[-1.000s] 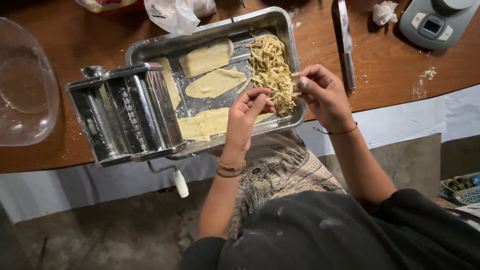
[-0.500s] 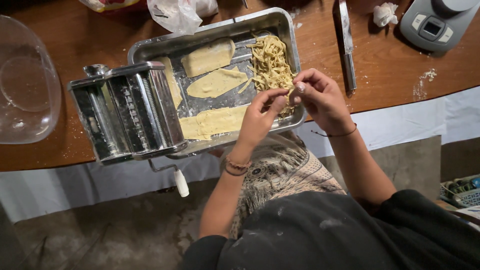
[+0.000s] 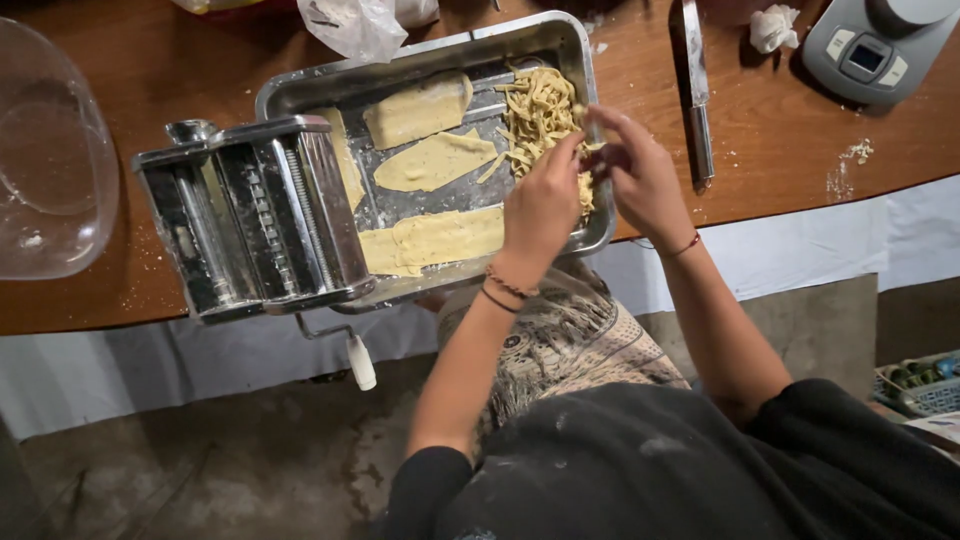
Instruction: The person feeds dough into a manual pasta machine, cranks the handle to roll and cut it into noodles, and then separates the strands by hand into a metal tray.
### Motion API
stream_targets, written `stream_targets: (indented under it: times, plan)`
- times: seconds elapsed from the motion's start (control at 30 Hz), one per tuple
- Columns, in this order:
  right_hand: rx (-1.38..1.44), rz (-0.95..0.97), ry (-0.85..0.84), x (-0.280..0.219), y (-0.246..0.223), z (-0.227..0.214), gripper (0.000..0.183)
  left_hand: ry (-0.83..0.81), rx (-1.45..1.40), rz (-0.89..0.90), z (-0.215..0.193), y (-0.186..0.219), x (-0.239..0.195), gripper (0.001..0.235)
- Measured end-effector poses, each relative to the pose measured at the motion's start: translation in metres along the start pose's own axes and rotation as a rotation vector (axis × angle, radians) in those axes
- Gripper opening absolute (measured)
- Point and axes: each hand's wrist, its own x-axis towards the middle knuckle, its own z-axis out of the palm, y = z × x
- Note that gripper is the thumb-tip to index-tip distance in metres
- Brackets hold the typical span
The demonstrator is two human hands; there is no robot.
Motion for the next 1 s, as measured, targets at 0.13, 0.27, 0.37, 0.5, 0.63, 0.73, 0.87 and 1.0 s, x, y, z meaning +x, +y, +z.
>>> stream_targets:
  times: [0.13, 0.27, 0.37, 0.5, 0.63, 0.73, 0.87, 1.0]
  plan:
    - [-0.245, 0.028, -0.066, 0.002, 0.002, -0.003, 0.058, -0.17, 0.148, -0.011, -0.008, -0.002, -0.003, 0.058]
    - [-0.527, 0.04, 0.005, -0.006, 0.039, 0.004, 0.047, -0.209, 0.346, -0.015, 0.011, -0.038, -0.025, 0.054]
    - [-0.727, 0.123, -0.054, -0.016, 0.054, 0.004, 0.037, -0.224, 0.424, -0.024, 0.019, -0.053, -0.038, 0.05]
    - [-0.75, 0.215, -0.152, -0.021, 0.06, 0.002, 0.038, -0.191, 0.388, -0.035, 0.008, -0.047, -0.047, 0.034]
    - [-0.676, 0.269, -0.167, -0.024, 0.04, -0.004, 0.039, -0.118, 0.385, -0.033, 0.007, -0.064, -0.057, 0.03]
    - [-0.645, 0.343, -0.196, -0.032, 0.022, -0.011, 0.045, -0.132, 0.302, -0.054, 0.003, -0.065, -0.062, 0.028]
    - [-0.818, 0.408, -0.169, -0.035, 0.046, -0.03, 0.042, -0.171, 0.253, -0.152, -0.009, -0.059, -0.075, 0.026]
    - [-0.774, 0.255, -0.057, -0.03, 0.056, -0.033, 0.034, -0.115, 0.25, -0.117, -0.007, -0.077, -0.098, 0.025]
